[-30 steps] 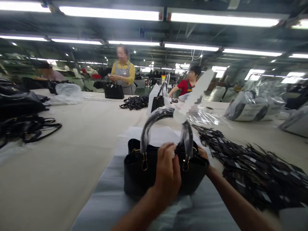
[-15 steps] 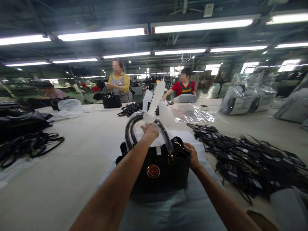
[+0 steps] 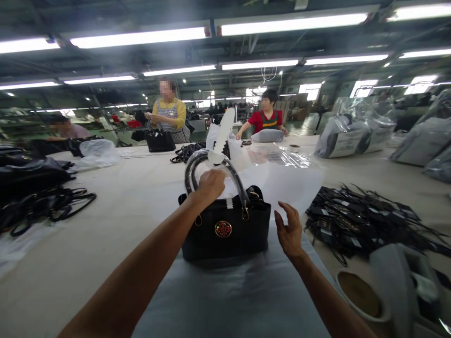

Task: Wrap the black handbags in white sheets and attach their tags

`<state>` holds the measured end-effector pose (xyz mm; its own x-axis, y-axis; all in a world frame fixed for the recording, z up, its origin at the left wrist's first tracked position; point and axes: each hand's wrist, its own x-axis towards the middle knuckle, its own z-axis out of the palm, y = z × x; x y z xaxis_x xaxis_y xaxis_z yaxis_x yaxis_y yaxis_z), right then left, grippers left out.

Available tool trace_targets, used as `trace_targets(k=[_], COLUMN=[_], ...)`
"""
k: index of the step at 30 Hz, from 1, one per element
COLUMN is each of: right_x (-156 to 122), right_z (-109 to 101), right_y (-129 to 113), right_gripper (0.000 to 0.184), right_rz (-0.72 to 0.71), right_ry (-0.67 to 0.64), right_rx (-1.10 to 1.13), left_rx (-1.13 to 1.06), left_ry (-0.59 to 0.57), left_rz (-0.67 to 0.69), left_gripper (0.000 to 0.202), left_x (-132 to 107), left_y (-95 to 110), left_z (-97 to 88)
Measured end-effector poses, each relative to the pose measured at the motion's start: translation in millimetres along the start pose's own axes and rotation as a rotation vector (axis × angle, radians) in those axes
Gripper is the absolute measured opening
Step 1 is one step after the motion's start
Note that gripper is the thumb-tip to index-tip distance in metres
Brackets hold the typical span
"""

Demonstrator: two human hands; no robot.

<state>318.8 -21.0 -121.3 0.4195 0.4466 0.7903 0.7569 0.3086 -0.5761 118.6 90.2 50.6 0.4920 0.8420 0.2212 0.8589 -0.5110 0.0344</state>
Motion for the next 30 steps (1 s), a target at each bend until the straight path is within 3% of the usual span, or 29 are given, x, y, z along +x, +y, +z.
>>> trace_targets(k=[5,8,12,15,23,27,30], right_x=[-23.5,-30.1,-35.6,-47.3,-92.6,-104.4,-108.5], right_z=[-22.3,-22.6,-18.1,-13.3,8.7,10.9,9.2], right_y=[-34.2,-50.5,-57.8,-49.0,-6.0,-2.5,-6.6], right_gripper=[0.029,0.035,0.036,0.040,0.064,0.069,0.071], right_rz=[-0.107,-0.188,-0.168,-0.057,0.480,0.584,0.587], right_ry=[-0.069,-0.149,-0.176,-0.184,-0.321,-0.366,-0.352], right_rx=[-0.008,0.006,0.011,0.021,0.103,0.140,0.102], left_rx=[0.028,0.020,0.035,0.050,0.055,0.066,0.082], left_ry=[-0.056,-0.028,0.023,0.065,0.123,0.142,0.166], left_rz=[0.072,0.099,0.082,0.073,0.113,0.109,0.104], left_gripper=[0.021,0.021,0.024,0.027,0.030,0.029,0.030], left_x=[-30.3,-41.4,-45.1,-41.4,-32.9,-29.3,-25.7], left_y=[4.0,5.7,4.1,-0.9,-6.9,-6.4,-7.8], left_z=[6.8,14.9,23.8,26.3,28.0,26.3,20.9])
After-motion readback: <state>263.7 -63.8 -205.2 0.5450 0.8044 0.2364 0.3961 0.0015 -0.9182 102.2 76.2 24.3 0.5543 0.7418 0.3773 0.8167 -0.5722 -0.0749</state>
